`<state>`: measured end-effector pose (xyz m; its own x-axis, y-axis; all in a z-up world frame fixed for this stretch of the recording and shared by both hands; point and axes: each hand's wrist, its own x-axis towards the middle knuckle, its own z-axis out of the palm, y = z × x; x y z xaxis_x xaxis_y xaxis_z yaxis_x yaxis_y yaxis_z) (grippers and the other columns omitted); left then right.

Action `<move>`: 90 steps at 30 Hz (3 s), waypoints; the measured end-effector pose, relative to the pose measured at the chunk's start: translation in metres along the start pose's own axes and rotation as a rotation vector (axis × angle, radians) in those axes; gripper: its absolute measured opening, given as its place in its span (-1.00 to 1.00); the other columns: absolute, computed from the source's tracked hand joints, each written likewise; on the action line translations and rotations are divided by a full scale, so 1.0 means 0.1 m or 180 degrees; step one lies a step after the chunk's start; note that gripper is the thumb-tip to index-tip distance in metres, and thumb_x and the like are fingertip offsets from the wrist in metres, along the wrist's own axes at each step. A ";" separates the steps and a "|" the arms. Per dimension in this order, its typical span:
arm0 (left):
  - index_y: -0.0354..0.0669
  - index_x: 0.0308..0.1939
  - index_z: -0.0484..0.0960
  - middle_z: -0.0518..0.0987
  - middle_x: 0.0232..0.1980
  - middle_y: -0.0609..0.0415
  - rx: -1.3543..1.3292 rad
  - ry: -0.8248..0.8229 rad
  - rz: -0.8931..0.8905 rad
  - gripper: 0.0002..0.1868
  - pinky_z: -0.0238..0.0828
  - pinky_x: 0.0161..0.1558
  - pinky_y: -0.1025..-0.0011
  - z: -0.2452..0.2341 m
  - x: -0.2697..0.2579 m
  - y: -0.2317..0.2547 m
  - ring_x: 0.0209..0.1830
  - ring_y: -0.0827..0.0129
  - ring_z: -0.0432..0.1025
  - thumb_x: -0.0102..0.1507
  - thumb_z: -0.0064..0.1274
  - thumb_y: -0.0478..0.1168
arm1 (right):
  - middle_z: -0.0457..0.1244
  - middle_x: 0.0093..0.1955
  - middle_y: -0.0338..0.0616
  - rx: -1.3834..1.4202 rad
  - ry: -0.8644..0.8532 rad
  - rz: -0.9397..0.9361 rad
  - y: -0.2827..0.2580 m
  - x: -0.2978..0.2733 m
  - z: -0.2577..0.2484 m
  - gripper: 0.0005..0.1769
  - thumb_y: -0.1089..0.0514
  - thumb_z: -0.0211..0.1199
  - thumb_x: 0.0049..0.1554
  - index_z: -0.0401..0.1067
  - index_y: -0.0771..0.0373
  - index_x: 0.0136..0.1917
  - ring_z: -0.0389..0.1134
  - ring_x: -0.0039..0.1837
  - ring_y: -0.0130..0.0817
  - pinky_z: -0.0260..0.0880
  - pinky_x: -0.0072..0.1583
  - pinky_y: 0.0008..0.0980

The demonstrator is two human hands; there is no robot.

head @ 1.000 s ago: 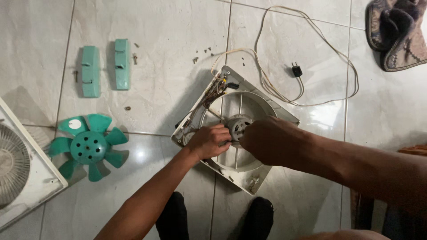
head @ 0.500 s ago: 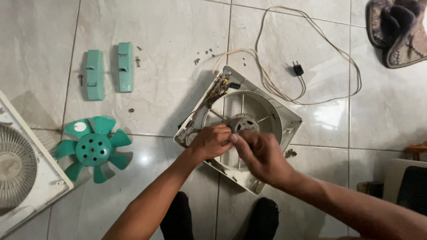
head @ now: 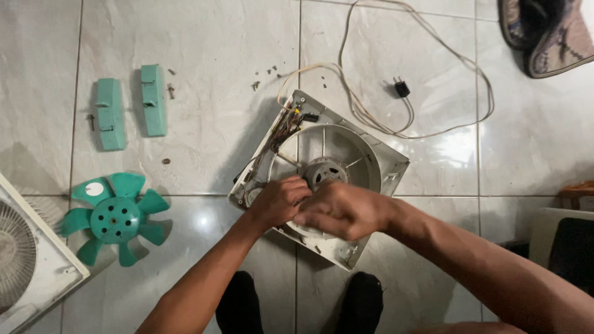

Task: The person uses a screwdriver to remove screws from the central motor mount of a disassembled exhaust fan. They then lift the motor out of the fan housing and set it aside.

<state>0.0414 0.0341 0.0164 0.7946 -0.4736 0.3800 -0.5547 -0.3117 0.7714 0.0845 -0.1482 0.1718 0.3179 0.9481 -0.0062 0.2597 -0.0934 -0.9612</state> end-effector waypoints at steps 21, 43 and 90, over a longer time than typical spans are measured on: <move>-0.27 -0.25 0.66 0.63 -0.22 -0.01 0.0097 -0.0186 -0.0137 -0.83 0.52 -0.10 0.23 -0.06 0.05 0.10 -0.15 0.11 0.54 0.10 0.24 -0.32 | 0.16 -0.45 -0.22 -0.0064 -0.0174 0.0181 -0.18 -0.11 -0.04 -0.61 0.17 0.09 0.37 0.31 0.24 -0.32 0.16 -0.42 -0.31 0.18 -0.29 -0.25; -0.25 -0.28 0.63 0.62 -0.25 -0.02 0.0227 -0.0226 -0.0331 -0.84 0.51 -0.13 0.23 0.00 0.05 0.06 -0.14 0.10 0.53 0.11 0.28 -0.31 | 0.39 -0.27 0.04 -0.2825 -0.0105 0.1526 -0.35 -0.05 0.04 -0.98 0.29 0.30 -0.10 0.53 0.29 -0.34 0.47 -0.17 -0.12 0.50 -0.15 -0.20; -0.23 -0.23 0.63 0.63 -0.21 0.02 0.0261 -0.0091 -0.0070 -0.84 0.53 -0.06 0.24 0.00 0.04 0.08 -0.13 0.13 0.54 0.10 0.18 -0.35 | 0.33 -0.32 -0.06 -0.3181 -0.0651 0.1796 -0.79 0.06 -0.02 -0.90 0.26 0.24 0.06 0.51 0.27 -0.29 0.43 -0.24 -0.16 0.47 -0.26 -0.18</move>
<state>0.0403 0.0292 0.0238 0.8001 -0.4888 0.3476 -0.5564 -0.3882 0.7347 0.0677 -0.1361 0.2480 0.4883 0.7184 -0.4955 0.7601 -0.6290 -0.1629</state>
